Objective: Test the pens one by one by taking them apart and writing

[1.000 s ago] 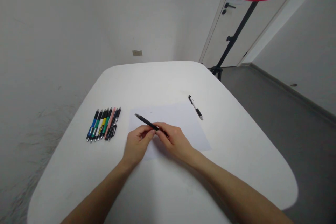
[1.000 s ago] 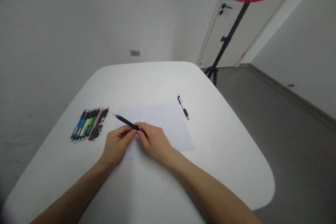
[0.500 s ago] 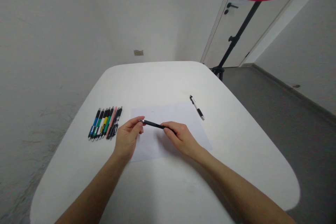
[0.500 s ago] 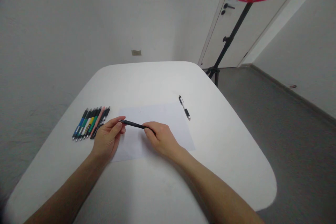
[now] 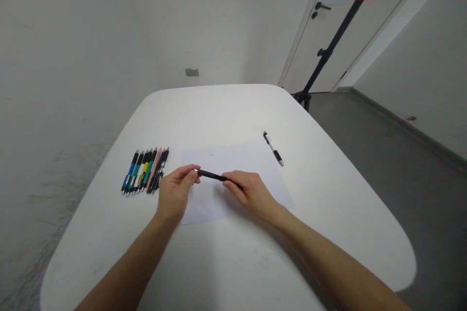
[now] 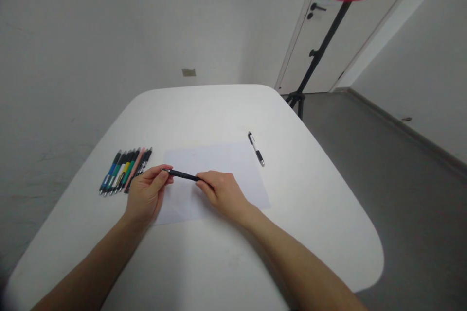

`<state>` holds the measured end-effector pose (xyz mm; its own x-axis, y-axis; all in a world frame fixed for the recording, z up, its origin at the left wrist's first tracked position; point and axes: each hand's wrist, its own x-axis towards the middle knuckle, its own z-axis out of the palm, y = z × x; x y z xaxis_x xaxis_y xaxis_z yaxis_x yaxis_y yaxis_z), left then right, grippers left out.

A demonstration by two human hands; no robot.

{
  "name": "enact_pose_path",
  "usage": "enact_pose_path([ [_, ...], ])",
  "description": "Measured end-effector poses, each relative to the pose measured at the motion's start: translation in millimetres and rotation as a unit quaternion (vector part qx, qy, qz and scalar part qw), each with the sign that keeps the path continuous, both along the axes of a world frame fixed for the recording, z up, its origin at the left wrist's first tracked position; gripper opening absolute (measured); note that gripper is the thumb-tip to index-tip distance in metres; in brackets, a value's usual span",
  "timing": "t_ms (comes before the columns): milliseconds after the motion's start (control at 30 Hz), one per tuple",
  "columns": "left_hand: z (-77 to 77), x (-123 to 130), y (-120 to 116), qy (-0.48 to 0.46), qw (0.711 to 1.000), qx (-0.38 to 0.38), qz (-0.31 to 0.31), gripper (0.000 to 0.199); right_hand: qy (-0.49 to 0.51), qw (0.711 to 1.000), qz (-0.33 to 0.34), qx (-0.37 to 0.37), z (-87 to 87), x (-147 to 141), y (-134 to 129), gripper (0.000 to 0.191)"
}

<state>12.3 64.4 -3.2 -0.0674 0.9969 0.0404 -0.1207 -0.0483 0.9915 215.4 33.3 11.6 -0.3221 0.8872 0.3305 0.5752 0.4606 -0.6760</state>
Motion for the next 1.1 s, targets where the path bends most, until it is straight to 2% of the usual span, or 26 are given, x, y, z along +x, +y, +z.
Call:
enact_pose_path([
  [167,-0.7,1.4,-2.4,0.006,1.0,0.009,0.012,0.026,-0.006,1.0,-0.006,0.02,-0.6,1.0,-0.2,0.027],
  [300,0.6,3.3,-3.1,-0.01,1.0,-0.004,0.005,0.025,0.012,0.999,-0.03,0.008,0.0,-0.1,-1.3,0.024],
  [433,2.5,3.8,-2.3,-0.033,0.999,-0.005,-0.023,0.029,0.081,0.996,-0.041,-0.016,2.2,0.0,0.7,0.018],
  [500,2.6,4.1,-2.0,-0.038,0.999,-0.005,-0.028,0.03,0.145,0.986,-0.068,-0.044,2.9,1.3,3.6,0.013],
  [567,2.4,5.0,-2.1,-0.038,0.999,-0.01,-0.026,0.031,0.239,0.959,-0.112,-0.101,3.2,2.9,7.2,0.012],
  [633,2.4,6.4,-2.7,-0.035,0.999,-0.016,-0.026,0.031,0.349,0.91,-0.146,-0.169,3.6,3.7,10.1,0.019],
  [733,4.4,10.1,-5.1,-0.014,0.999,-0.019,-0.028,0.031,0.478,0.834,-0.139,-0.239,4.3,1.1,11.5,0.027],
  [800,7.2,13.6,-7.7,0.011,0.999,-0.019,-0.029,0.029,0.525,0.801,-0.117,-0.263,4.2,-3.7,10.7,0.029],
  [967,12.8,22.4,-15.0,0.055,0.997,-0.017,-0.048,0.024,0.555,0.767,-0.078,-0.312,-0.5,-17.1,8.2,0.028],
  [1100,11.4,22.7,-18.0,0.099,0.993,-0.003,-0.056,0.021,0.564,0.759,-0.058,-0.321,-5.5,-19.7,7.8,0.025],
])
